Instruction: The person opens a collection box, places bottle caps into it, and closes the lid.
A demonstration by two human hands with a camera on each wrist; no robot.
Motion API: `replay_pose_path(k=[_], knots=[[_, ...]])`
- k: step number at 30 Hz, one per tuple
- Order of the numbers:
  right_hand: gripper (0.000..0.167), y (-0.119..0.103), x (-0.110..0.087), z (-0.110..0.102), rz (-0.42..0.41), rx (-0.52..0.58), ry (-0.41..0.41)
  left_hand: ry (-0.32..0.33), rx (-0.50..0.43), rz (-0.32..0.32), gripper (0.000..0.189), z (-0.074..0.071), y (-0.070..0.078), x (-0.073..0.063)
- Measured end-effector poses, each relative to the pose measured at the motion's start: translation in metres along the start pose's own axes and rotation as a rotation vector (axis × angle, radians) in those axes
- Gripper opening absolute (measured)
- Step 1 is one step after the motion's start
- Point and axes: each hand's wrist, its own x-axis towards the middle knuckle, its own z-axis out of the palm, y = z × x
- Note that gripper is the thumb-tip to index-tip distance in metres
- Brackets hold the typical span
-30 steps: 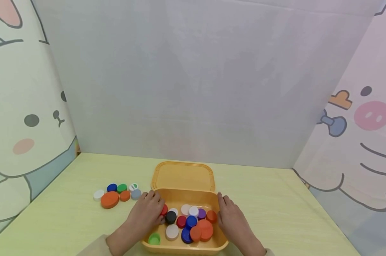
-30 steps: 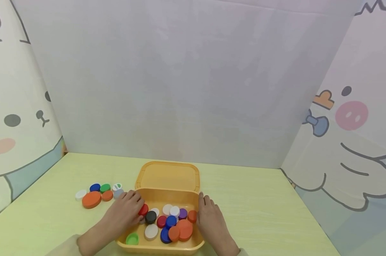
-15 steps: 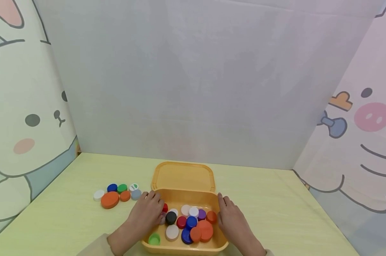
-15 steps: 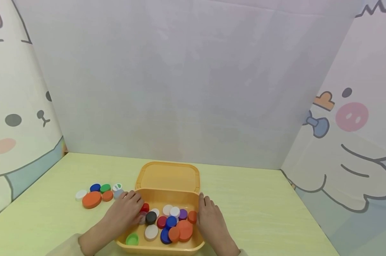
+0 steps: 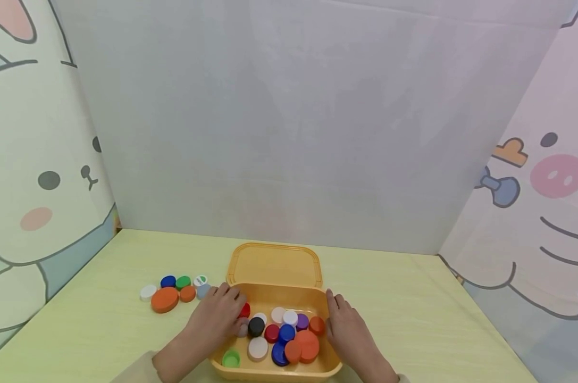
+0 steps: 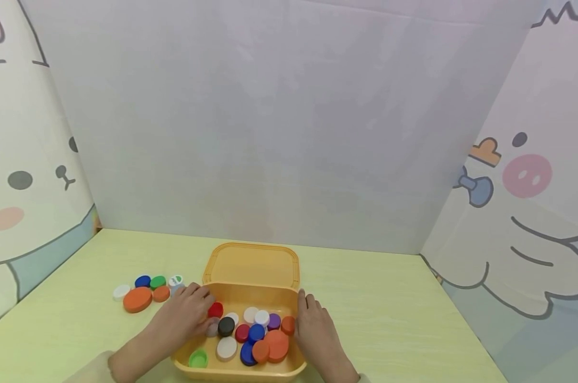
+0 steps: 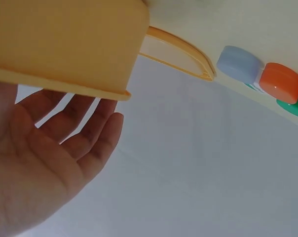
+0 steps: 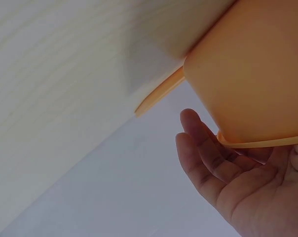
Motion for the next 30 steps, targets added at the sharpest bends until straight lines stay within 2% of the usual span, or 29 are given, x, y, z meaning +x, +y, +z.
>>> replay_pose_path(k=[6,11,21,25,30], knots=[[0.048,0.000,0.000,0.000,-0.001,-0.007,0.004,0.061,-0.068,-0.030,0.033,-0.012,-0.013,-0.003],[0.048,0.000,0.000,0.001,0.004,-0.001,0.001,0.132,-0.076,-0.058,0.035,-0.015,-0.028,-0.009],[0.048,0.002,-0.001,0.002,-0.013,0.004,0.015,0.247,-0.062,-0.079,0.032,-0.008,-0.059,-0.022],[0.048,0.002,-0.002,0.001,-0.022,0.002,0.026,0.234,-0.075,-0.110,0.033,-0.003,-0.071,-0.025],[0.048,0.003,-0.001,0.001,-0.031,-0.002,0.039,0.165,-0.068,-0.156,0.032,0.003,-0.085,-0.032]])
